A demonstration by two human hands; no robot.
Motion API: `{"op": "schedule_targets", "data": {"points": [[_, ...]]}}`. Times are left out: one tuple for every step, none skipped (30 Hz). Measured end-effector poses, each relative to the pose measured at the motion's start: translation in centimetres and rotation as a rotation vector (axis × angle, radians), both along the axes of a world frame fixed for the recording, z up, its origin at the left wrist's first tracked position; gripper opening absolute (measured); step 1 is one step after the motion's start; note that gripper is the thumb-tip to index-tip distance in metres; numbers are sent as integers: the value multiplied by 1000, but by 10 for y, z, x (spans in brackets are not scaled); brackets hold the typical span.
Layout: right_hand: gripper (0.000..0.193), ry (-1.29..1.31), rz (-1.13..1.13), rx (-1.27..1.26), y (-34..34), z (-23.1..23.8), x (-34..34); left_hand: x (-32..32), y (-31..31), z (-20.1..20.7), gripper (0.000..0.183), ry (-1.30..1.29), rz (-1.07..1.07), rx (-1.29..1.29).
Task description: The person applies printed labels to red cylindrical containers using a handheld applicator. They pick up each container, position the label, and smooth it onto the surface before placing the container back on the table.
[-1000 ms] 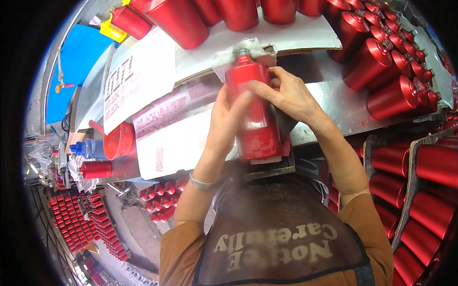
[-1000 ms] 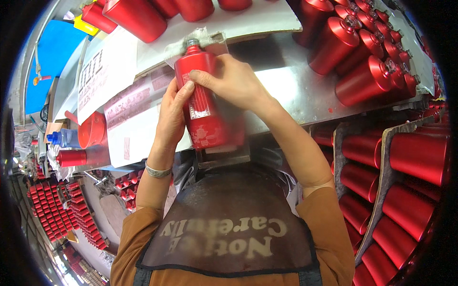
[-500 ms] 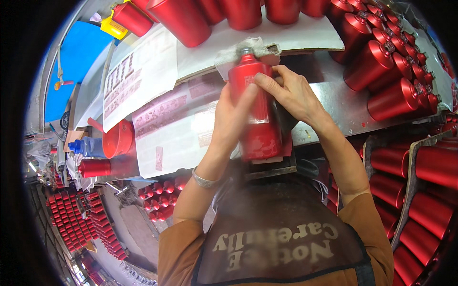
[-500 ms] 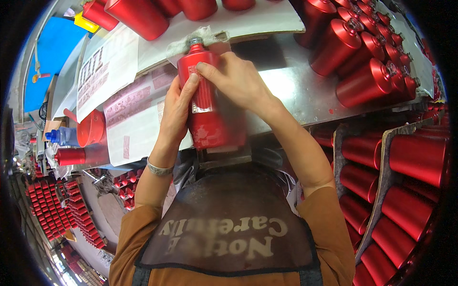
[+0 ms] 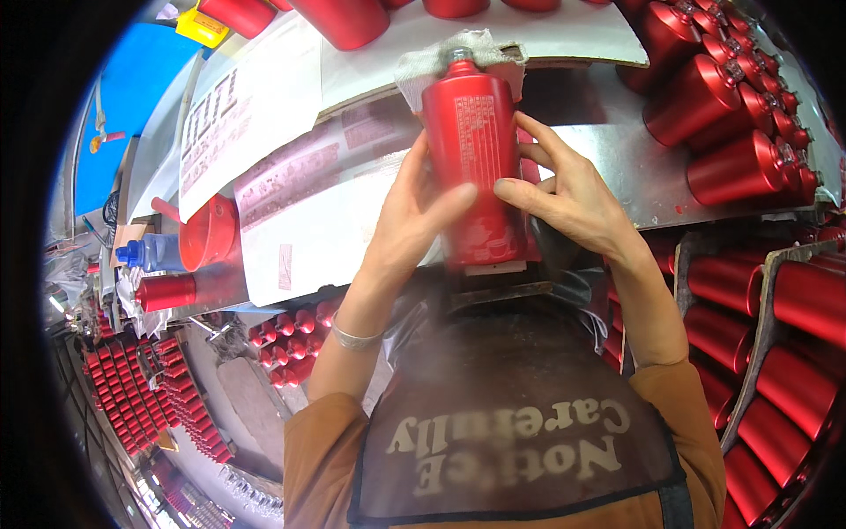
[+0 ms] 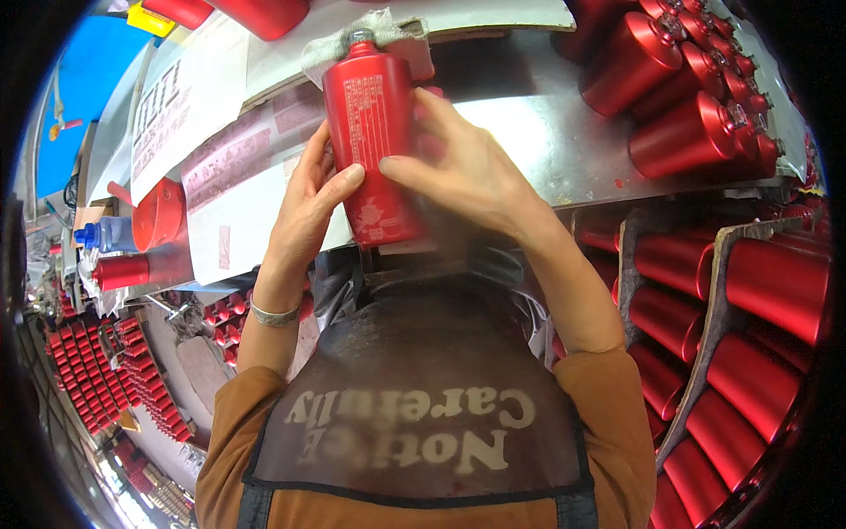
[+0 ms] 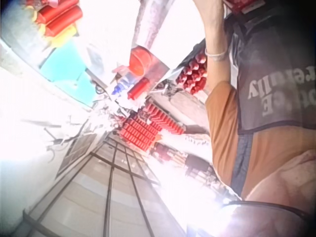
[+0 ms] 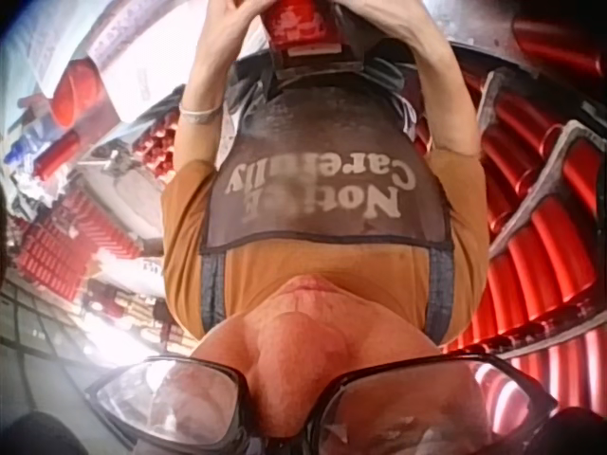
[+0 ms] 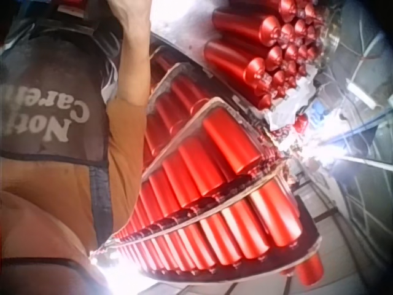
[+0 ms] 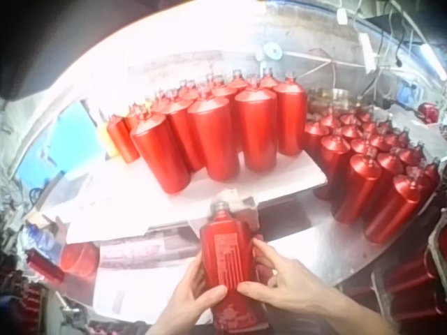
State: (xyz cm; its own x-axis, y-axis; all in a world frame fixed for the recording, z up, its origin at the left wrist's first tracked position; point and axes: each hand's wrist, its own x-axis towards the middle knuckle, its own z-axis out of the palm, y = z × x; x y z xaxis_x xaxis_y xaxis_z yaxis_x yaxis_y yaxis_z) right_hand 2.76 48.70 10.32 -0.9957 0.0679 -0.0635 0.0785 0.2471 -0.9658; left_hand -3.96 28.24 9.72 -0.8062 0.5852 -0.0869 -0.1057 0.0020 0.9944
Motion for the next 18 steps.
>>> {"op": "schedule_targets", "data": {"points": [[87,-72,-19,-20,0,-2,1,-1,-2,1,82,-118,24,40],[87,-7,-7,-40,0,-3,0,-2,-4,1,80,-142,15,92],[87,4,-14,-31,1,-4,0,-6,-2,1,79,-185,18,127],[87,-18,-50,-9,1,-5,-4,-10,-1,1,78,-237,29,160],[88,-14,-43,-32,0,-6,-4,-11,1,1,74,-222,38,169],[88,-18,-21,-34,0,-6,-7,-12,4,0,73,-208,42,147],[89,-13,-17,-26,-1,-6,-9,-13,6,0,73,-200,53,132],[90,28,1,-22,-2,-6,-10,-13,8,0,73,-193,65,116],[90,4,-19,11,-3,-5,-11,-14,8,1,73,-192,57,110],[91,14,-28,40,-5,-5,-11,-14,8,2,74,-192,48,103],[91,19,-39,81,-5,-5,-11,-14,9,2,74,-195,42,105],[92,28,-35,39,-6,-5,-11,-14,9,2,75,-195,38,101],[93,32,-32,9,-6,-5,-11,-14,9,3,76,-197,39,106],[94,29,-36,-15,-6,-5,-11,-14,9,3,77,-204,42,112],[94,32,-25,-28,-6,-6,-11,-14,8,3,77,-196,33,105],[94,27,-21,-35,-5,-6,-11,-15,8,3,77,-194,26,99],[94,37,-21,-37,-4,-7,-11,-15,7,3,77,-191,19,94],[94,25,-16,-39,-4,-7,-11,-15,7,3,77,-185,18,87]]}}
